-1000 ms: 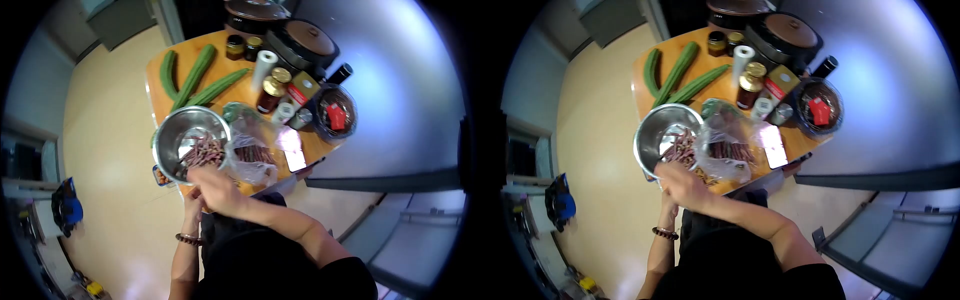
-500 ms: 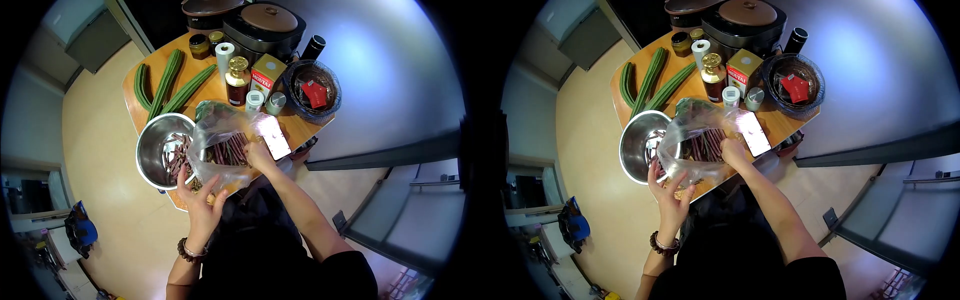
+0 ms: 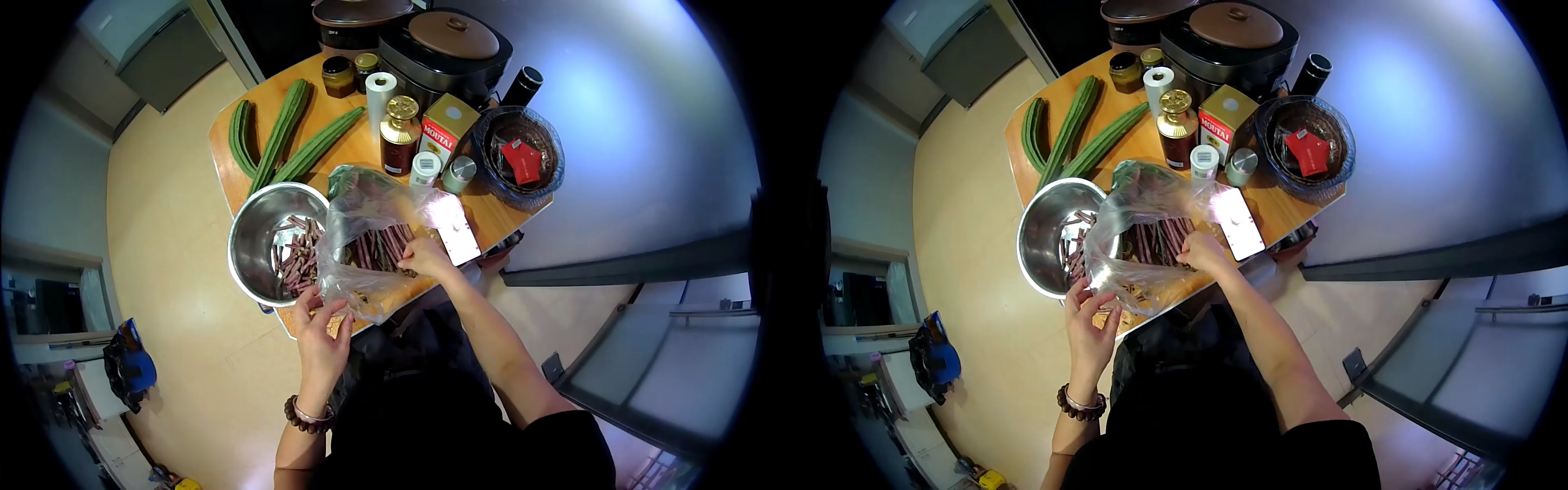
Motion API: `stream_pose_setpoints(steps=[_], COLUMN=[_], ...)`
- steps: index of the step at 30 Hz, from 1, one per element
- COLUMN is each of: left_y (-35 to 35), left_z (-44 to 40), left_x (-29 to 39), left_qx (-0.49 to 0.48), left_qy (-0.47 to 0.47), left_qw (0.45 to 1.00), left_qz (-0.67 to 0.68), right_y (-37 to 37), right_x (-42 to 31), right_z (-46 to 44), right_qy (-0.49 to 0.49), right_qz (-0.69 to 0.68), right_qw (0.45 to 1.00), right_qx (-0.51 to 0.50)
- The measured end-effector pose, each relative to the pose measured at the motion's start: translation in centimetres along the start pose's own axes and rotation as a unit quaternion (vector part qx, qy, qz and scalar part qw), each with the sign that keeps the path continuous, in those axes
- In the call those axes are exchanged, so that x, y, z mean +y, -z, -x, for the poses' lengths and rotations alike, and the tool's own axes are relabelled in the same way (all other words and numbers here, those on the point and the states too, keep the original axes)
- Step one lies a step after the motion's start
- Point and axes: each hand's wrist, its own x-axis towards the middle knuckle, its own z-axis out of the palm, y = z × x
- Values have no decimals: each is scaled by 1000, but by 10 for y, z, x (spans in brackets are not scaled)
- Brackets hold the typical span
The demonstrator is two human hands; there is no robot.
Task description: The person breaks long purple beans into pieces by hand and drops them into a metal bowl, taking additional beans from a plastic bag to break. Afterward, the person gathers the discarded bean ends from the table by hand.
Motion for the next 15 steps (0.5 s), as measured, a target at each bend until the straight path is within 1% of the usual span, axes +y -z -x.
stream_pose_setpoints(steps=[1,5,7,8,10,14,15], left_y=[0,1,1,1,0,1,2], left_z=[1,2,2,3,4,5,5], left_x=[1,2,1,0,-1,3,5], left_qx=[2,-4,-6,-5,-8,-6,-7], left_qy=[2,1,-7,-7,-15,-28,-24], left_qw=[1000,1000,1000,1000,1000,1000,1000], left_qz=[-3,2,17,18,7,9,12], right_y=[3,-1,-11,-16,-21,-16,-12], right_x=[-2,-11,-5,-2,0,-3,-5], right_z=[2,5,0,-3,-6,-4,-4], right_qy=[14,0,-53,-53,-48,-39,-54], right_qz=[-11,9,107,107,159,125,128], right_qw=[1000,1000,988,988,954,961,972], right_qx=[-4,5,100,99,251,243,189])
